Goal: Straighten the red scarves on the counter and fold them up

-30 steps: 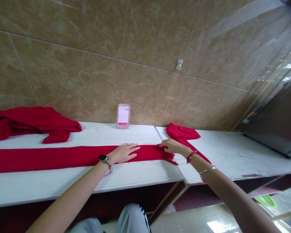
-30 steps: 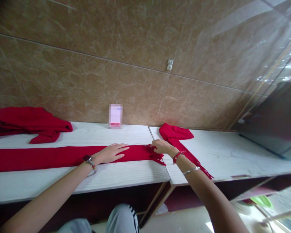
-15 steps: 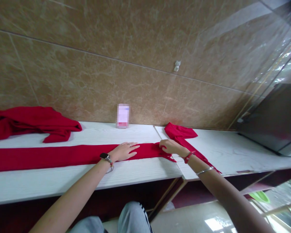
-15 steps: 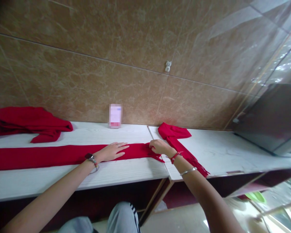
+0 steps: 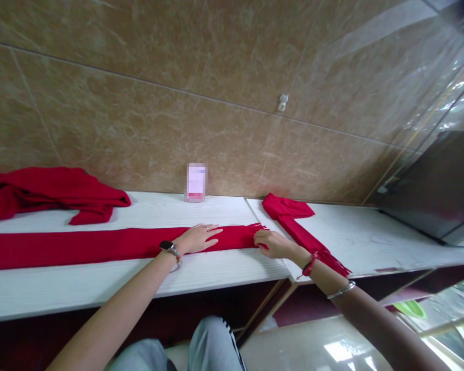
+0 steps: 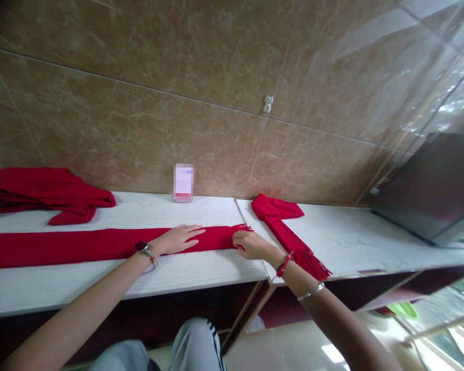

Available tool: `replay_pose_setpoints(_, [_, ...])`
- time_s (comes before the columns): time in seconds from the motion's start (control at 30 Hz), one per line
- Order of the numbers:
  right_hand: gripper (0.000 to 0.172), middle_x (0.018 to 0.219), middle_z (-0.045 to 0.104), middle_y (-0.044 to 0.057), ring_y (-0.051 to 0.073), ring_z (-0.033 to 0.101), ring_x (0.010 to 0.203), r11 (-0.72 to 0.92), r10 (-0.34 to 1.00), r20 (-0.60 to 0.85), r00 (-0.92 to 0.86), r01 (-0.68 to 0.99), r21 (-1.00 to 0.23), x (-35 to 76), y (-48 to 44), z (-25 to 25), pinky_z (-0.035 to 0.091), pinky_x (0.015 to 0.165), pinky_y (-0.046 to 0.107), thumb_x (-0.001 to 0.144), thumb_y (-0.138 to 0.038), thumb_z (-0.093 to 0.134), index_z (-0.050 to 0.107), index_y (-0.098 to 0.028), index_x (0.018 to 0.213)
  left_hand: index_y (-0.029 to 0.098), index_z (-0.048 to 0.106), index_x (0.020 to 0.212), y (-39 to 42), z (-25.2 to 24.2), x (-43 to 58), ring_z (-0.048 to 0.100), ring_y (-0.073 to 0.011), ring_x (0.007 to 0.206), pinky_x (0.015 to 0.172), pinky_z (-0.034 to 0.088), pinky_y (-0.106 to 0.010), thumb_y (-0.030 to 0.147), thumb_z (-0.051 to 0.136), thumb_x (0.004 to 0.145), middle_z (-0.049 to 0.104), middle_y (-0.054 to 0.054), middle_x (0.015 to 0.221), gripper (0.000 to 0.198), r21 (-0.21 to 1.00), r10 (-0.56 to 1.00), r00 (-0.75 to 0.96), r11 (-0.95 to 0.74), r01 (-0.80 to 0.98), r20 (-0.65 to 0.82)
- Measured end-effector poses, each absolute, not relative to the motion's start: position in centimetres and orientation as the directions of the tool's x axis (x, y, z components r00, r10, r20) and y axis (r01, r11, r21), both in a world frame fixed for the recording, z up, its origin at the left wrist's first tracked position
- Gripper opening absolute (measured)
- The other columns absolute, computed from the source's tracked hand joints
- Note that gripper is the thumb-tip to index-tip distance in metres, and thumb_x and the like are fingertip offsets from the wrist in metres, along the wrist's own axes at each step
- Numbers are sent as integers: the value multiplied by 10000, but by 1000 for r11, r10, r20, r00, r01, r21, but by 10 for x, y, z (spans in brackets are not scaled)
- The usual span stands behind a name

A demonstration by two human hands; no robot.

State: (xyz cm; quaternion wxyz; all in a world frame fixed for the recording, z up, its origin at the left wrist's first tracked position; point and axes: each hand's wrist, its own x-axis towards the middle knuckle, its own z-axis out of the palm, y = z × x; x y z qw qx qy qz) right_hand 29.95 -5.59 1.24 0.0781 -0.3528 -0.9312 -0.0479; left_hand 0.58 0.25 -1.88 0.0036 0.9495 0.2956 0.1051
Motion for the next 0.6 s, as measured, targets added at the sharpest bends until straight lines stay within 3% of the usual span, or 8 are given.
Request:
replay_pose_setpoints(0.2, [179, 736, 603, 67, 169, 556, 716, 650, 726, 129, -675, 736, 189, 362, -65, 2, 445, 677, 283, 708, -61, 432, 582, -158, 725, 264, 376, 1334, 3, -19, 7, 393, -168, 1234, 1017, 238, -289, 418, 322, 920, 377, -33, 1395, 445, 84, 567, 801, -823, 562, 190])
replay_pose_setpoints(0.4, [197, 919, 610, 81, 178, 549, 875, 660, 696, 330, -638, 749, 55, 333, -83, 11, 449, 770, 291, 763, -113, 462, 577, -165, 915, 260, 391, 1324, 1, -16, 7, 416, -163, 1213, 1009, 252, -280, 402, 336, 915, 391, -36, 1386, 436, 74, 573, 797, -818, 570, 192])
replay_pose_setpoints(0.6, [197, 779, 610, 58, 161, 549, 779, 746, 632, 181, -754, 655, 121, 318, -65, 4, 448, 729, 278, 762, -54, 427, 587, -167, 740, 257, 388, 1326, 3, -18, 7, 406, -168, 1220, 1011, 256, -287, 405, 334, 915, 386, -32, 1389, 440, 75, 574, 796, -818, 571, 194])
